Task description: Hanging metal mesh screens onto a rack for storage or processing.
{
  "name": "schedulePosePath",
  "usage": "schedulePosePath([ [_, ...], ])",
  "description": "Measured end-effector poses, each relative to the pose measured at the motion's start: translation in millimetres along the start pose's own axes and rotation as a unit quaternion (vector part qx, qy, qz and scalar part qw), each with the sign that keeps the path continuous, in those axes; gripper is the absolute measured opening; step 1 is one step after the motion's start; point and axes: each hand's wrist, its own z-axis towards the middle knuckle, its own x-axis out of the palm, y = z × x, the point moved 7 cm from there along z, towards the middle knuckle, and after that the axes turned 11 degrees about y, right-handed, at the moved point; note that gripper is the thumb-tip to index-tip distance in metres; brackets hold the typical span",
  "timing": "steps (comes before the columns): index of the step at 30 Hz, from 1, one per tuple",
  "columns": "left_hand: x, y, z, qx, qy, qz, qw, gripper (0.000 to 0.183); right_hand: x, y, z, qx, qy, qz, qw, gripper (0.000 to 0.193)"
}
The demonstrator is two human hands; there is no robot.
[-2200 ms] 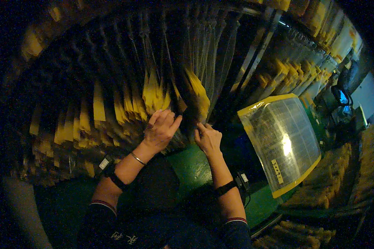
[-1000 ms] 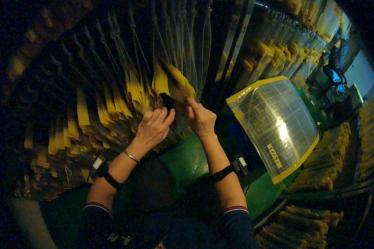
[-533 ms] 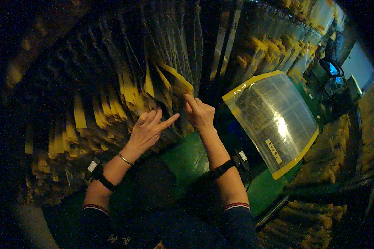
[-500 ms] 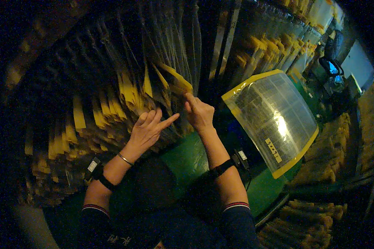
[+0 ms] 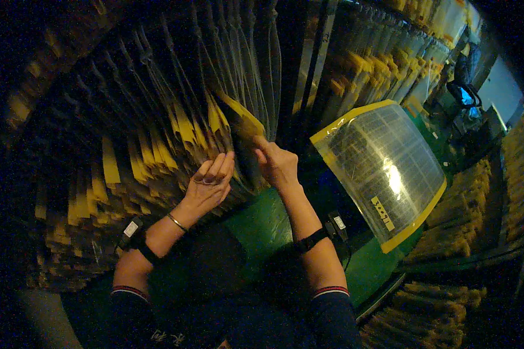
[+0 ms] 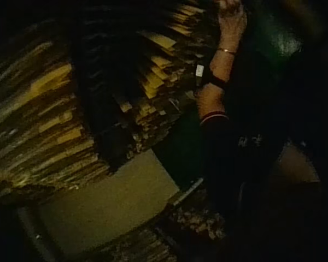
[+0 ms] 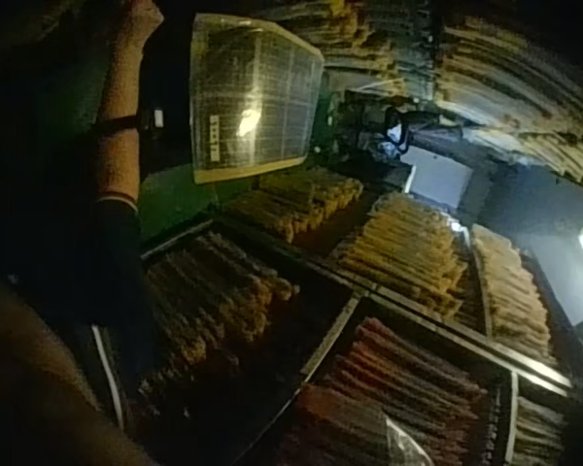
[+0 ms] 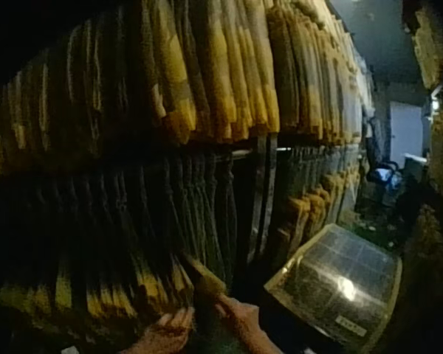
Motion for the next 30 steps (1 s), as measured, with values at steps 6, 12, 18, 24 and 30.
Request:
schedulePosePath([
  [6, -9, 0, 2, 0.005, 0.003, 0.020, 1.000, 0.047, -16, 27, 10, -0.048, 0.088, 0.001, 0.995, 0.061],
  [12, -23, 0, 17, -0.012, 0.014, 0.050, 0.999, 0.044, -25, 15, 17, -0.014, 0.066, 0.032, 0.997, 0.035],
  [18, -22, 5, -1, 0.000, -0.019, 0.027, 0.999, 0.040, -29, 18, 14, 0.011, -0.006, 0.100, 0.995, 0.022],
  [24, -15, 5, -4, 0.001, -0.039, 0.007, 0.999, 0.025, -23, 29, 21, -0.002, -0.032, 0.076, 0.997, 0.027],
  [30, -22, 9, 4, -0.002, -0.048, -0.043, 0.998, 0.032, -15, 2, 21, 0.055, -0.051, 0.034, 0.997, 0.023],
])
